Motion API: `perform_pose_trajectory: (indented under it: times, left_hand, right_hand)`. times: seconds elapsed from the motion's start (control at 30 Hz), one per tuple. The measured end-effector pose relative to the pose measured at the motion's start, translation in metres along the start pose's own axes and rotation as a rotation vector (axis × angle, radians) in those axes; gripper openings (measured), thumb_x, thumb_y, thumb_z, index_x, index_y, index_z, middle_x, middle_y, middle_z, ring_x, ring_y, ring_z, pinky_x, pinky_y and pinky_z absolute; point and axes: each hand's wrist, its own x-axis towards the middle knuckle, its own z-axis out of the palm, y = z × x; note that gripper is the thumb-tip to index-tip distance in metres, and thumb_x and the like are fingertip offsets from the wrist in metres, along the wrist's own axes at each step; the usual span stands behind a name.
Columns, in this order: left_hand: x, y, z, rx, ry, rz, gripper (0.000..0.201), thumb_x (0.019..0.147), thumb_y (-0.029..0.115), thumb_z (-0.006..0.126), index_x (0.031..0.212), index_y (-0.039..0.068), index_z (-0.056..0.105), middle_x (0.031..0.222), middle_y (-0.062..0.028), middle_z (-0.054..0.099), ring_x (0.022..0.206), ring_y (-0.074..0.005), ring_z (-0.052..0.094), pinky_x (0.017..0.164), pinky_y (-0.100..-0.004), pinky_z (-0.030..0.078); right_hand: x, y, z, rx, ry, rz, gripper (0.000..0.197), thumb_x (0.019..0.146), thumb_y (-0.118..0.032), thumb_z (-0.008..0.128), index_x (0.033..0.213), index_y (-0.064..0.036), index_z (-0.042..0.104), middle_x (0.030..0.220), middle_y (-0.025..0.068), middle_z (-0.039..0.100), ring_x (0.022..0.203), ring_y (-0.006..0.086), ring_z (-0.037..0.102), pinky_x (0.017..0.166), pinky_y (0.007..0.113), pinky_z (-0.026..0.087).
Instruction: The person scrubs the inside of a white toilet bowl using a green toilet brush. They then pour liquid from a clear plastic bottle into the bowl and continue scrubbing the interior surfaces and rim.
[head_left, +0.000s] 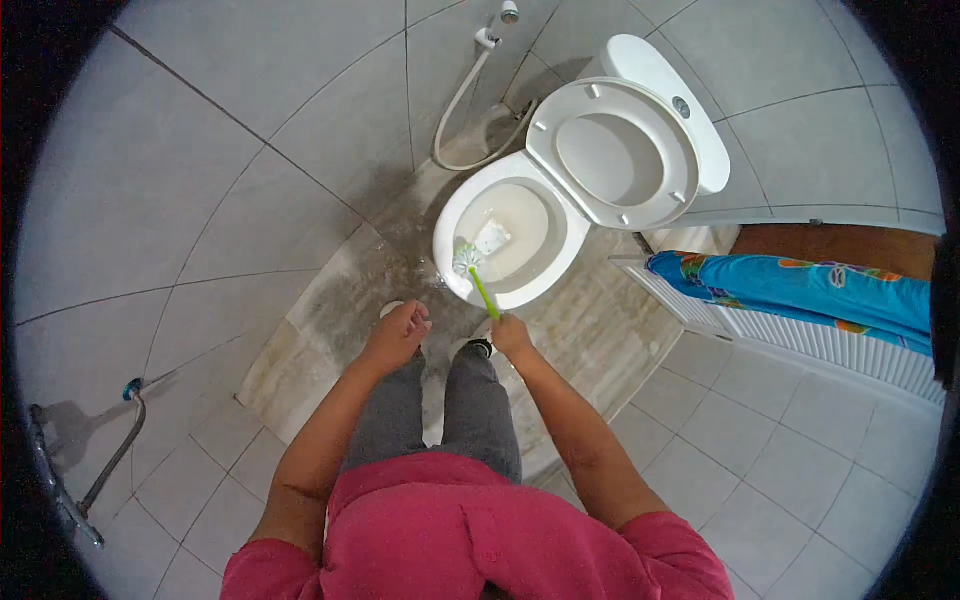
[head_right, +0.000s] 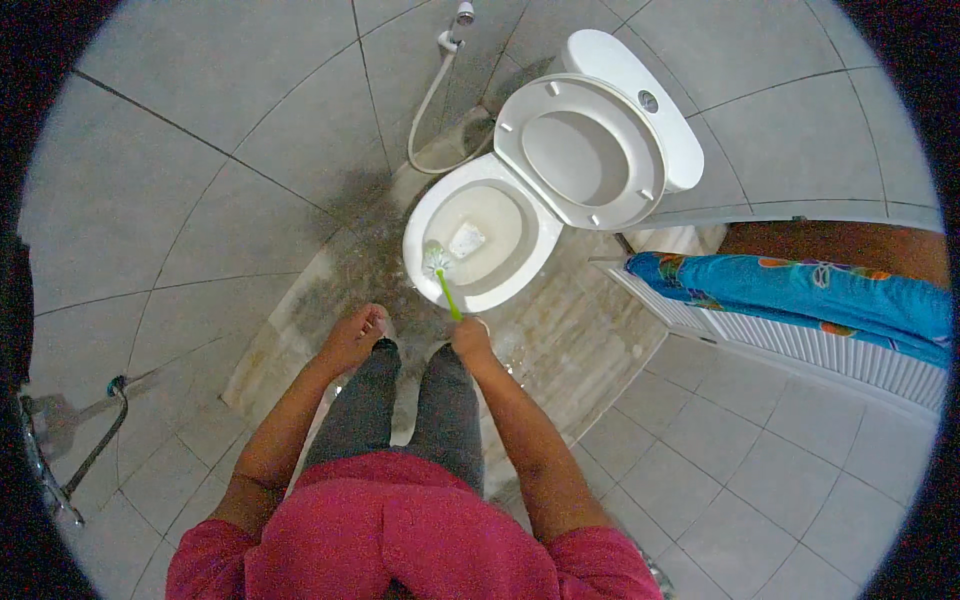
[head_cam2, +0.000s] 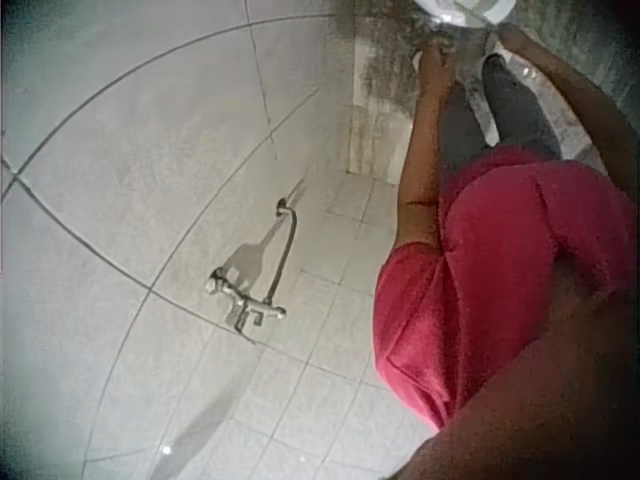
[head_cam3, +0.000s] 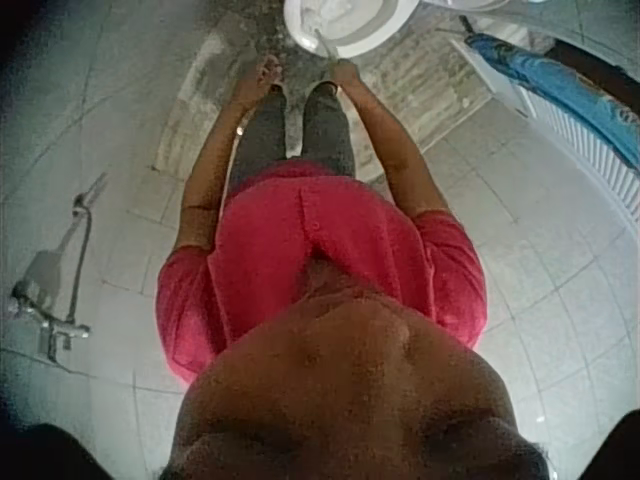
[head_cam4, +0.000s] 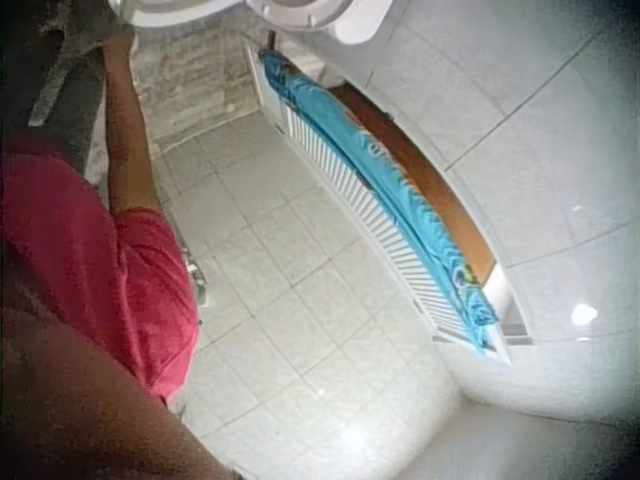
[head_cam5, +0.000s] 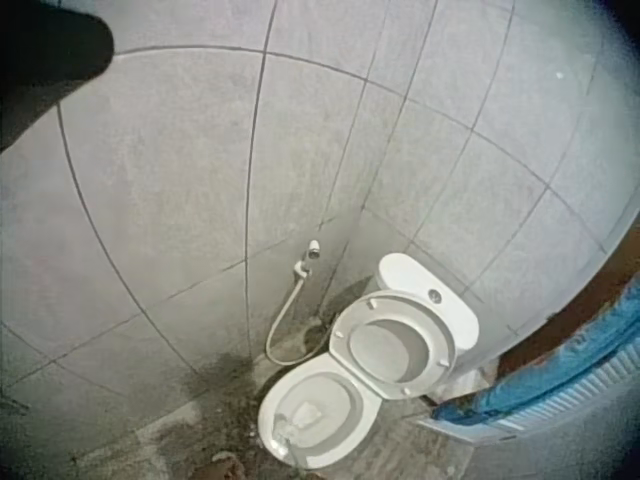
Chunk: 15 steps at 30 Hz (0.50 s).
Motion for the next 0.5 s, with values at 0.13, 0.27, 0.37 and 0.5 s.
perform_pose_trajectory:
  times: [0.13, 0.27, 0.37, 0.5]
  left_hand:
    - [-0.006, -0.009, -0.023, -0.01, 0.029, -0.008, 0.018, 0.075, 0.016, 0.051, 0.088, 0.005, 0.044, 0.072, -0.006, 0.05, 0.063, -0.0161, 0.049, 0.059, -0.0288, 0.04]
    - [-0.006, -0.03, -0.039, -0.023, 0.073, 0.062, 0.018, 0.075, 0.015, 0.051, 0.089, 0.005, 0.044, 0.072, -0.0062, 0.05, 0.063, -0.0164, 0.049, 0.059, -0.0295, 0.04]
    - [-0.006, -0.036, -0.05, -0.012, 0.063, 0.03, 0.018, 0.075, 0.015, 0.051, 0.09, 0.005, 0.045, 0.075, -0.0068, 0.05, 0.066, -0.0168, 0.049, 0.061, -0.0294, 0.04]
    - [-0.01, -0.054, -0.065, -0.006, 0.032, -0.047, 0.018, 0.076, 0.014, 0.051, 0.09, 0.004, 0.046, 0.08, -0.0078, 0.051, 0.071, -0.0176, 0.049, 0.065, -0.0291, 0.04]
  right_hand:
    - [-0.022, 0.019, -0.024, -0.072, -0.004, 0.109, 0.026, 0.075, -0.02, 0.039, 0.074, -0.0006, 0.056, 0.075, 0.02, 0.055, 0.075, 0.0324, 0.054, 0.067, 0.042, 0.042]
    - [-0.014, 0.038, -0.056, -0.255, -0.178, 0.063, 0.027, 0.076, -0.021, 0.038, 0.074, -0.0016, 0.057, 0.076, 0.0196, 0.055, 0.076, 0.0322, 0.053, 0.068, 0.042, 0.042]
    - [-0.001, 0.021, -0.036, -0.42, -0.234, -0.119, 0.03, 0.077, -0.023, 0.038, 0.074, -0.0006, 0.057, 0.076, 0.0203, 0.055, 0.076, 0.0329, 0.053, 0.067, 0.041, 0.042]
    - [0.013, -0.062, -0.028, -0.017, -0.027, -0.152, 0.033, 0.079, -0.024, 0.037, 0.077, 0.0037, 0.054, 0.061, 0.0192, 0.053, 0.049, 0.031, 0.051, 0.05, 0.04, 0.043]
